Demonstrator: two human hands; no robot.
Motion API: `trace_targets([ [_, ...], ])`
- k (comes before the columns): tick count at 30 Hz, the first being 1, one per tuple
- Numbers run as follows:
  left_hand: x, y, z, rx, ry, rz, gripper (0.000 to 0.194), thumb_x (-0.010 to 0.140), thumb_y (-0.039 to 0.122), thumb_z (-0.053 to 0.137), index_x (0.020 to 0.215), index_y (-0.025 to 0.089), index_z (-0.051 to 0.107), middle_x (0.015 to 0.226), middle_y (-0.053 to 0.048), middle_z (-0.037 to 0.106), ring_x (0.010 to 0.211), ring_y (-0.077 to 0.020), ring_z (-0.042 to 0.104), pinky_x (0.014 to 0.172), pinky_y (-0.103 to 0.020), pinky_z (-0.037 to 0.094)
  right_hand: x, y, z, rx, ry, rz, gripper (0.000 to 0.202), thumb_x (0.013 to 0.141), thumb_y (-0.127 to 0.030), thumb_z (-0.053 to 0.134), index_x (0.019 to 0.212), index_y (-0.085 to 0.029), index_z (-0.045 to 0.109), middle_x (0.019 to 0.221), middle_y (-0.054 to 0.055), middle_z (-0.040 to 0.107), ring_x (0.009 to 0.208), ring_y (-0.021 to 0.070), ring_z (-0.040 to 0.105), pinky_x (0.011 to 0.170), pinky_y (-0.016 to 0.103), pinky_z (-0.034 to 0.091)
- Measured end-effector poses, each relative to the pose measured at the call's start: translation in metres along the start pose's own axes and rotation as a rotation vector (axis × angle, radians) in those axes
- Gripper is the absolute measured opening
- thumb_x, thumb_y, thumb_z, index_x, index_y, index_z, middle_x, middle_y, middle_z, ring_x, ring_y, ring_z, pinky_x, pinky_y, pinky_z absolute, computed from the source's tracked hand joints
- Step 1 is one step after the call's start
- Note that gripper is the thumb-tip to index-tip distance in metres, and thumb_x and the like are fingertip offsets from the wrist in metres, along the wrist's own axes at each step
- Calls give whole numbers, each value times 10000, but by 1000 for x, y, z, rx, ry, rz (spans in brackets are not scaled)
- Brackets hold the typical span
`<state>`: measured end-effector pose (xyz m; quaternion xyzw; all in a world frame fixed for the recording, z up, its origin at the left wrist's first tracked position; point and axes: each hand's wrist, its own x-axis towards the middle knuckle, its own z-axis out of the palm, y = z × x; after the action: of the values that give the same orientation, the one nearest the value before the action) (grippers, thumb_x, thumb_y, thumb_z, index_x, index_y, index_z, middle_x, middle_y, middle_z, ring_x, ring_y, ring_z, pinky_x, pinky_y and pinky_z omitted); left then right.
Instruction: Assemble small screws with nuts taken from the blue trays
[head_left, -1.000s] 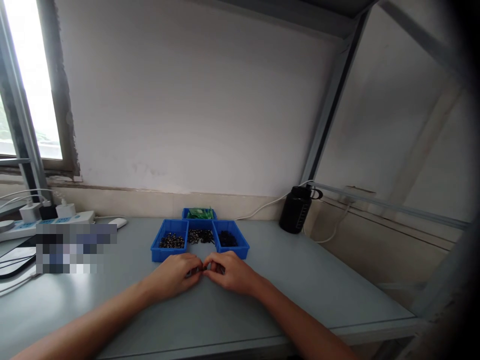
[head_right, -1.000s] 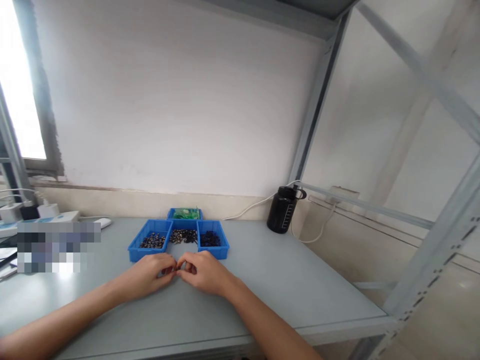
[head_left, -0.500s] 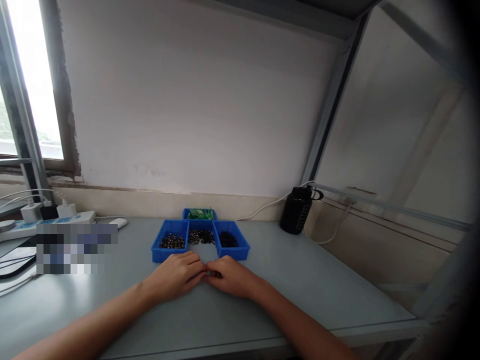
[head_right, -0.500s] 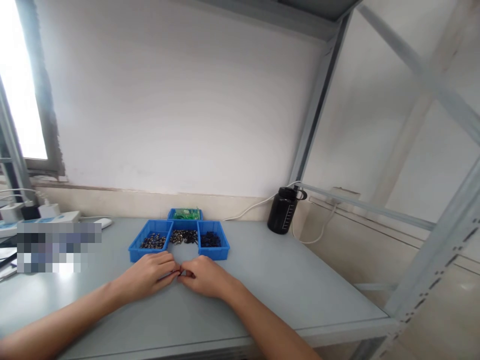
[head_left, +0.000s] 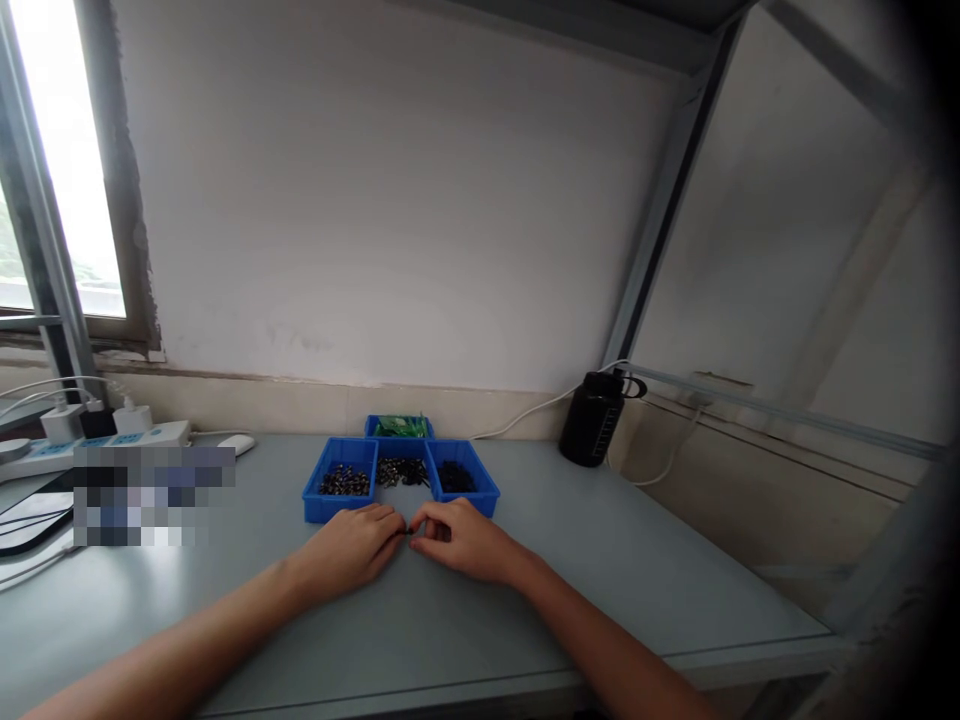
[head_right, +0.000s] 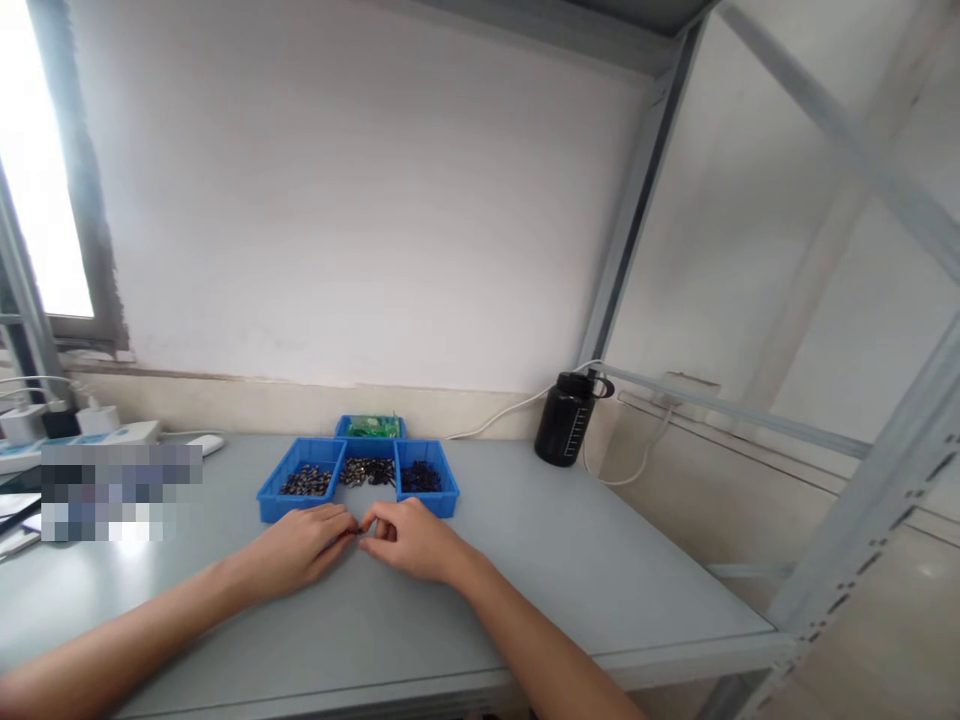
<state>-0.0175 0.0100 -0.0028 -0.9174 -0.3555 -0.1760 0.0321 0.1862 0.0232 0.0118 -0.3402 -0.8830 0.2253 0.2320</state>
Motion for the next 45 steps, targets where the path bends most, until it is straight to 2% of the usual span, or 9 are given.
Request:
trace_targets([
  [7,0,1,1,-66,-17,41,239,940,234,299,909,172,528,822,-30,568,711,-165,564,625,-252,413,-1,0,0,34,23,-26,145,789,-234,587,922,-186,619,604,-35,573,569,117,537,546,201,404],
  [11,0,2,0,-73,-24,41,240,940,237,299,926,175,530,814,-29,571,712,-167,567,619,-251,417,-1,-2,-1,-19,21,-23,163,815,-288,567,937,-193,620,609,-32,582,577,120,545,557,205,405],
  [15,0,2,0,-52,-12,19,242,929,238,308,884,172,535,803,-33,568,699,-164,563,611,-248,414,-1,-3,-1,-100,38,-53,138,841,-252,516,881,-184,630,635,-18,601,598,120,552,581,208,400],
  [21,0,2,1,-34,-28,49,221,914,222,327,956,178,539,835,-33,572,716,-168,559,619,-248,411,-2,-3,-2,-125,23,-44,202,830,-337,550,955,-187,605,637,-23,607,600,123,557,573,206,393],
  [29,0,2,-2,-32,-15,13,208,899,219,345,887,178,548,818,-32,581,719,-165,564,635,-247,415,-1,-5,-2,-217,7,-48,149,834,-213,495,912,-188,620,660,-13,627,613,123,559,580,201,374],
  [35,1,0,-5,-14,48,-31,187,912,218,356,869,185,535,811,-21,567,727,-166,560,628,-254,406,-1,1,1,-252,-25,-14,155,845,-231,490,919,-189,620,696,5,649,648,140,578,586,209,366],
  [41,0,7,-5,-17,11,96,174,907,215,389,882,184,558,821,-20,557,732,-149,546,634,-233,409,-1,-2,8,-372,-93,-34,107,810,-223,517,766,-172,599,692,19,646,630,154,563,531,226,309],
  [45,0,8,-5,1,1,135,177,904,212,393,857,184,561,811,-20,554,720,-145,538,631,-231,405,-1,-3,10,-370,-112,-44,95,802,-224,521,760,-173,590,700,18,644,627,154,555,519,229,298],
])
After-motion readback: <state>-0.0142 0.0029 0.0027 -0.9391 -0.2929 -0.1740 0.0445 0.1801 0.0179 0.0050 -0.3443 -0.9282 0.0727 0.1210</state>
